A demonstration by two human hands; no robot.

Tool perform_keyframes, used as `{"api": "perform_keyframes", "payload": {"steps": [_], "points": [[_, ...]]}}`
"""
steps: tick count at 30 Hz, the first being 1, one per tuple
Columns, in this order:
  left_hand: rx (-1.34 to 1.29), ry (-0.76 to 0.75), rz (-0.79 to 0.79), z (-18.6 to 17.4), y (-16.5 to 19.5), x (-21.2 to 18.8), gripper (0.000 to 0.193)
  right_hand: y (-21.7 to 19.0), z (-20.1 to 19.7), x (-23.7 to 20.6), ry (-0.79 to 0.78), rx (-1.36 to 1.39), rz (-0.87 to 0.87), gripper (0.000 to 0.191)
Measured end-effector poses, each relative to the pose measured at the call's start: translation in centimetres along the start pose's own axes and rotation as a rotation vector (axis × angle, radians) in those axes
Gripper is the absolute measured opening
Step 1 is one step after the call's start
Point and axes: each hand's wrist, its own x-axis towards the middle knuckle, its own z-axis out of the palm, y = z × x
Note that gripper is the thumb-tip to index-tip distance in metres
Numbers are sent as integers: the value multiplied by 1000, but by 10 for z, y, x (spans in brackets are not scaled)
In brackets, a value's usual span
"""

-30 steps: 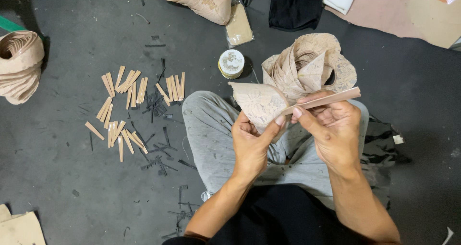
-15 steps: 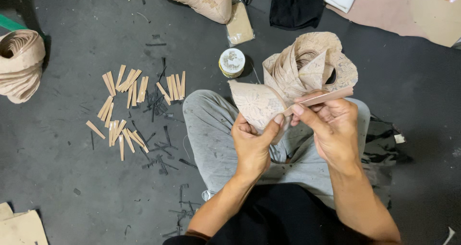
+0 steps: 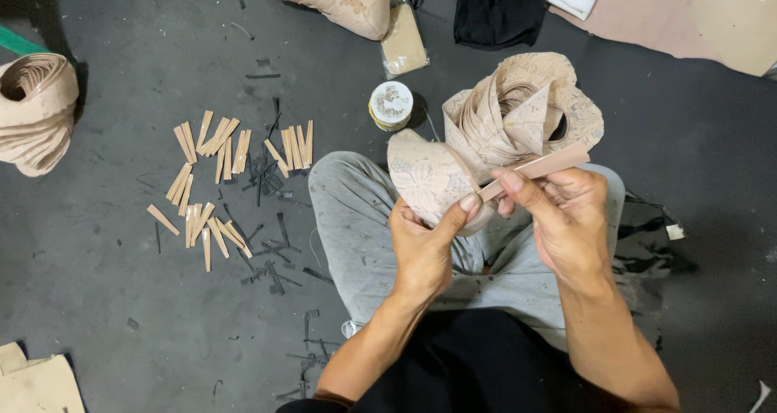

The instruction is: The person sits cross-legged on the floor and attaches beige binding strips along the edges of lace shoe uppers, folding the trim over the edge and securing it with wooden clothespins. They work on one upper at a time, pressing the binding in place and clipping along the edge, with stacks of finished uppers nearby.

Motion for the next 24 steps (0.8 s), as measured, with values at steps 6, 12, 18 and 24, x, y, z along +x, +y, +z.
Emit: {"api": "perform_keyframes", "payload": {"steps": [6,12,18,24], "points": [[-100,-100,-11,-4,-6,0,36,12,-2,7,5,-1,76,13],[-260,-171,-129,-11,-4,11,32,30,3,16,3,28,149,14],[-194,-179,-68,-19,-14,16,34,43,-4,21,-6,52,193,16],[-189,-201,-50,-27,-31,24,30,65,-11,25,-38,100,270,18]]}}
